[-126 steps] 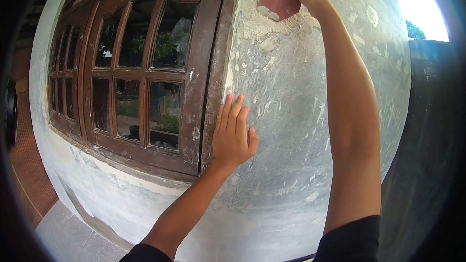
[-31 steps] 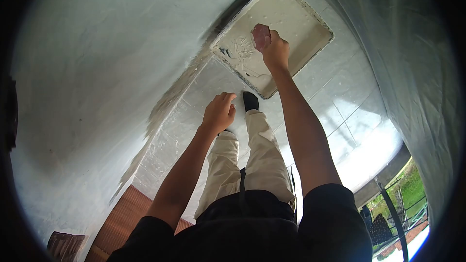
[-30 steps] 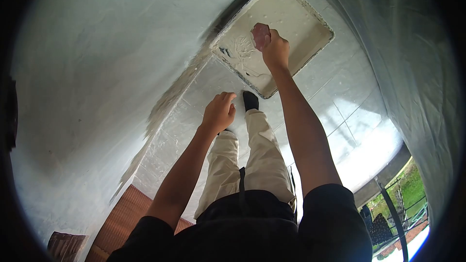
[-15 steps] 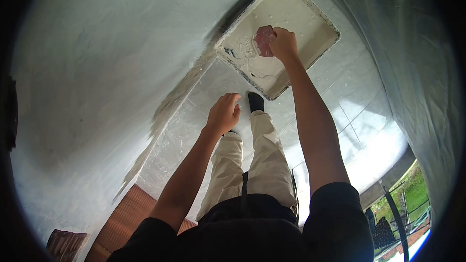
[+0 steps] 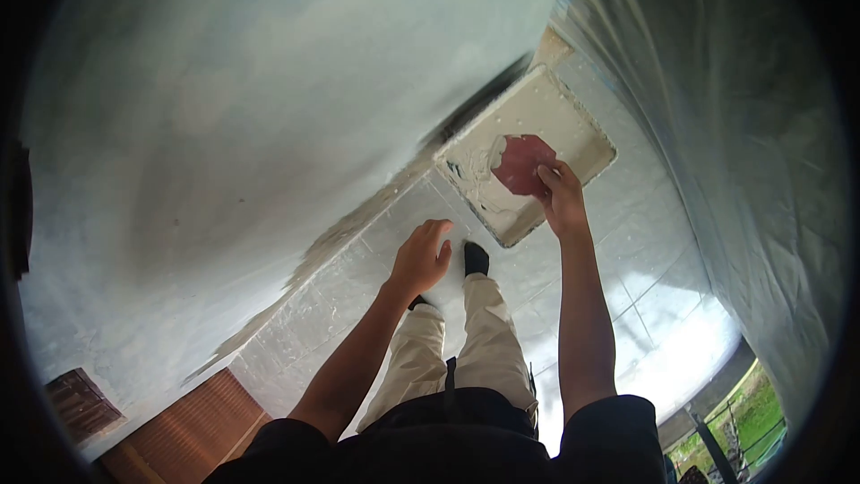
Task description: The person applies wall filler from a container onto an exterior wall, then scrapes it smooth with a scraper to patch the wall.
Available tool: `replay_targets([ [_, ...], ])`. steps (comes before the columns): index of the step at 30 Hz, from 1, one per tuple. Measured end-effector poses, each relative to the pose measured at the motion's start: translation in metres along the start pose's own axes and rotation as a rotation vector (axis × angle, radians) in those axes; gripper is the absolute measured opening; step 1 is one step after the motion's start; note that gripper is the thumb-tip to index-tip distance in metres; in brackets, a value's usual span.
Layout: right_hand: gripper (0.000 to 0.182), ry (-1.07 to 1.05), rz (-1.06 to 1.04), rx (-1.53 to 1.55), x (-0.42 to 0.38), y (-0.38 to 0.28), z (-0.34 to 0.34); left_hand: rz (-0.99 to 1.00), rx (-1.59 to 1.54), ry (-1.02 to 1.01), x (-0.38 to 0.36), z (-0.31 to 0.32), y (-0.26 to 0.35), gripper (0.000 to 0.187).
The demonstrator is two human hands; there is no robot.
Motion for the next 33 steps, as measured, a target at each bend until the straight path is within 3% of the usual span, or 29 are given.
replay_targets([
  [4, 0.032, -0.243, -0.148, 0.090, -0.074, -0.057, 0.074, 0.030, -0.033, 0.109, 0.007, -0.050, 0.040, 0.032],
  [7, 0.045, -0.353, -0.219, 0.036, -0.121, -0.095, 0.121, 0.137, -0.037, 0.250, 0.003, -0.094, 0.070, 0.032],
  [14, 0.051, -0.615, -0.457, -0.105, -0.219, -0.168, 0.252, 0.265, 0.071, 0.459, -0.023, -0.227, 0.128, 0.028],
  [16, 0.050, -0.678, -0.495, -0.153, -0.244, -0.177, 0.291, 0.307, 0.124, 0.548, -0.039, -0.269, 0.144, 0.027],
  [19, 0.031, -0.752, -0.615, -0.212, -0.292, -0.183, 0.358, 0.446, 0.207, 0.732, -0.072, -0.334, 0.173, 0.027],
  [28, 0.019, -0.962, -0.948, -0.268, -0.434, -0.188, 0.515, 0.735, 0.560, 1.159, -0.182, -0.490, 0.246, 0.029],
  [33, 0.017, -0.942, -1.225, -0.269, -0.506, -0.192, 0.571, 0.838, 0.840, 1.352, -0.235, -0.550, 0.282, 0.028],
])
Point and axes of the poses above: each hand's wrist, its own x-axis towards the middle knuckle, its own z-axis out of the palm, y = z × x, the point moved 7 cm from there along x, towards the middle knuckle, and after that the axes turned 14 degrees about z, right-handed, at the moved point
